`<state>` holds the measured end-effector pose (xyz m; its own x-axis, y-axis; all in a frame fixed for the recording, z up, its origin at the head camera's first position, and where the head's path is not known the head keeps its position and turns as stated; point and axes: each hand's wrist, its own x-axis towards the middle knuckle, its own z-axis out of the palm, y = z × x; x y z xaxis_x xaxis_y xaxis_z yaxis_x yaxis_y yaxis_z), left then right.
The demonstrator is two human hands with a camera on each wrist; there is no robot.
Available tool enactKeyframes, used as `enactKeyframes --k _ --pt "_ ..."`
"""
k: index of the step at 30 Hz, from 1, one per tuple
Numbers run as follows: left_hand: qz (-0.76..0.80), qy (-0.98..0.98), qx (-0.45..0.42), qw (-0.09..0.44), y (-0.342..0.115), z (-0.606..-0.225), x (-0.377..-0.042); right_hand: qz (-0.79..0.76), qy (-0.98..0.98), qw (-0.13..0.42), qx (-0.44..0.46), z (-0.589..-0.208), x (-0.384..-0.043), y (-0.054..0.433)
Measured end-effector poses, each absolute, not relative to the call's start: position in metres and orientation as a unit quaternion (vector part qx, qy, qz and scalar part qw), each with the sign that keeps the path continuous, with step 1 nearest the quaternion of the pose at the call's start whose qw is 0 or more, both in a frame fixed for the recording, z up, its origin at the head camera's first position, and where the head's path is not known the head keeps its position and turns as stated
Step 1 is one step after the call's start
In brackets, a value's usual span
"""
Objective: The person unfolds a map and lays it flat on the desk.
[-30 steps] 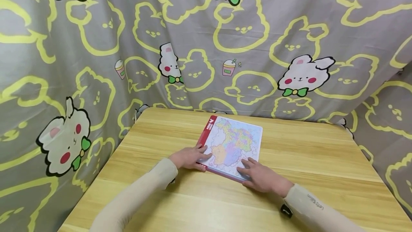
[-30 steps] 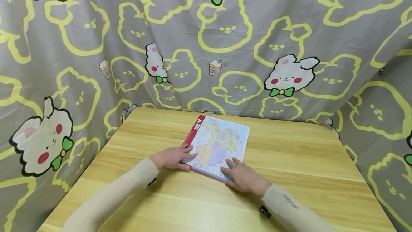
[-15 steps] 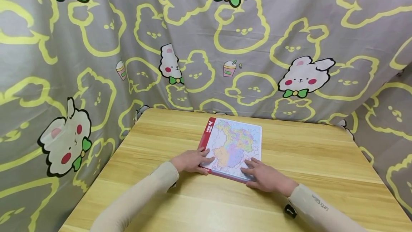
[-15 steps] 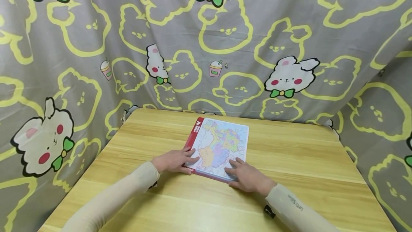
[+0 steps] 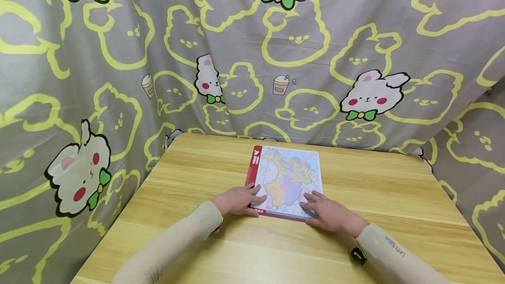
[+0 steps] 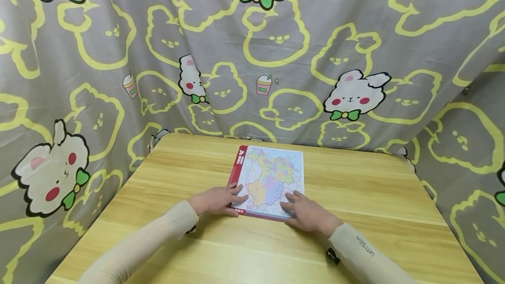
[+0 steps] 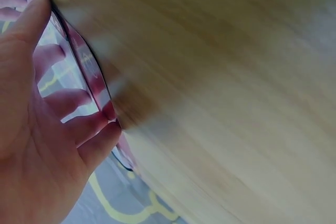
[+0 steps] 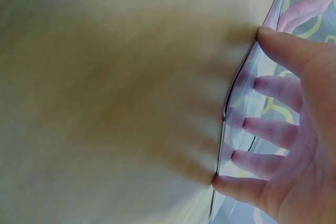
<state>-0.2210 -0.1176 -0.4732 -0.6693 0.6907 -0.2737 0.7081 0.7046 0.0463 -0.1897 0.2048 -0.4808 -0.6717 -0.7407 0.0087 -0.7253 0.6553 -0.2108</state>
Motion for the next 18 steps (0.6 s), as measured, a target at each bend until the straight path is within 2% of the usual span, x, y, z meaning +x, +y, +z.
enactKeyframes --k 18 --pt "-0.044 0.919 0.368 0.134 -0.096 -0.473 -0.232 -0.114 0.919 0.045 -0.374 -0.483 -0.208 0.218"
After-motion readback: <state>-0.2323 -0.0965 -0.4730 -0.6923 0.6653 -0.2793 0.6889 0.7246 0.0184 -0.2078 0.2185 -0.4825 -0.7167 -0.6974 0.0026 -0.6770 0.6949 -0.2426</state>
